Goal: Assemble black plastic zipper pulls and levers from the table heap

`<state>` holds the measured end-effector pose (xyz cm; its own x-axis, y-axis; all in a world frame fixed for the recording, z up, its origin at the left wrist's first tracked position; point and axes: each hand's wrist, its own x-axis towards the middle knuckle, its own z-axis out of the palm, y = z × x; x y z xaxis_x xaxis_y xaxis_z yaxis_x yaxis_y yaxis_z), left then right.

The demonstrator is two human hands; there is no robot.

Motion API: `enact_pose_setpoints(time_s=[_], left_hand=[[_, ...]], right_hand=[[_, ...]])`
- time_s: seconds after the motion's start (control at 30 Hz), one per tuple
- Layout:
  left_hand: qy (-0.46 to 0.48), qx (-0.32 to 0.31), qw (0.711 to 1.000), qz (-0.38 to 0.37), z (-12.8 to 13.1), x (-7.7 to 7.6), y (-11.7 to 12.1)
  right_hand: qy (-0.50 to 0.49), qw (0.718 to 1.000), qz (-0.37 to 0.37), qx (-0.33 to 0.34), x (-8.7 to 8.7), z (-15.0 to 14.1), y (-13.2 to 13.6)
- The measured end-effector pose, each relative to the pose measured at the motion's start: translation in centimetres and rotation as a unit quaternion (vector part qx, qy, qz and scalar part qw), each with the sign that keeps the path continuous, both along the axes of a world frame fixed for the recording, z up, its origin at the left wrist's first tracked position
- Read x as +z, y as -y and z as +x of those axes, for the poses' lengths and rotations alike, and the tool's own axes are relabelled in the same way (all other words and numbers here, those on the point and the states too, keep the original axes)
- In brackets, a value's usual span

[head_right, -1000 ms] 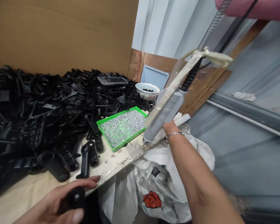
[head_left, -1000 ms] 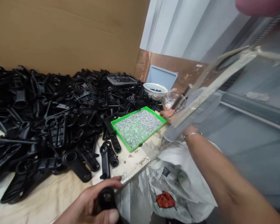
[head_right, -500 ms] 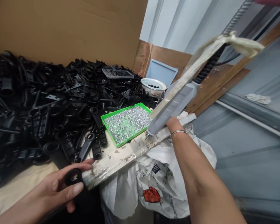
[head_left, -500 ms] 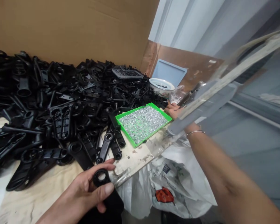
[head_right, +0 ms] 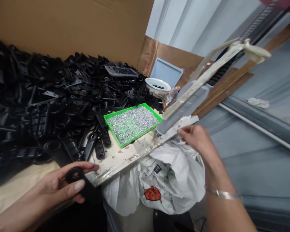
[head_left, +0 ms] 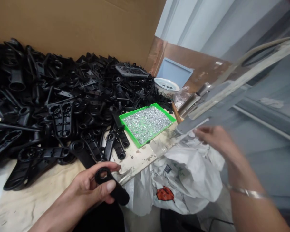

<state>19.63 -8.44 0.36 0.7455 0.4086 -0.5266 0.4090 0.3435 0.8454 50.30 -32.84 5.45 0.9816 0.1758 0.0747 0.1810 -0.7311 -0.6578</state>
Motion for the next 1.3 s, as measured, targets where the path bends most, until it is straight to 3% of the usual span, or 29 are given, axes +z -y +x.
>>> enact_pose_setpoints(time_s=[0.13, 0.3, 0.47, 0.63, 0.9, 1.1, 1.3], left_hand=[[0.014, 0.032, 0.999, -0.036, -0.5, 1.0, 0.2], [0.019, 0.054, 0.996, -0.074, -2.3, 1.1, -0.1], [0.010, 0.074, 0.991, -0.110, -4.9, 0.1, -1.0], [0.003, 0.104, 0.983, -0.150, -6.9, -0.6, -1.8], [0.031, 0.096, 0.975, -0.197, -7.7, 0.6, -1.8], [0.047, 0.138, 0.959, -0.245, -8.6, -0.4, -2.6], [0.070, 0.137, 0.950, -0.272, -8.8, -1.0, -3.3]], right_hand=[[-0.100, 0.994, 0.030, 0.037, -2.9, -8.0, 1.4], [-0.157, 0.976, 0.146, 0.037, -5.4, -14.1, -1.2], [-0.076, 0.992, 0.094, 0.032, -6.2, -14.0, -4.7], [-0.044, 0.997, 0.059, 0.016, -7.3, -12.2, -6.3], [0.039, 0.999, -0.010, -0.002, -7.9, -10.7, -8.6], [0.056, 0.998, 0.013, 0.017, -8.4, -11.8, -7.3], [0.049, 0.994, 0.099, -0.013, -9.2, -16.9, -5.2]])
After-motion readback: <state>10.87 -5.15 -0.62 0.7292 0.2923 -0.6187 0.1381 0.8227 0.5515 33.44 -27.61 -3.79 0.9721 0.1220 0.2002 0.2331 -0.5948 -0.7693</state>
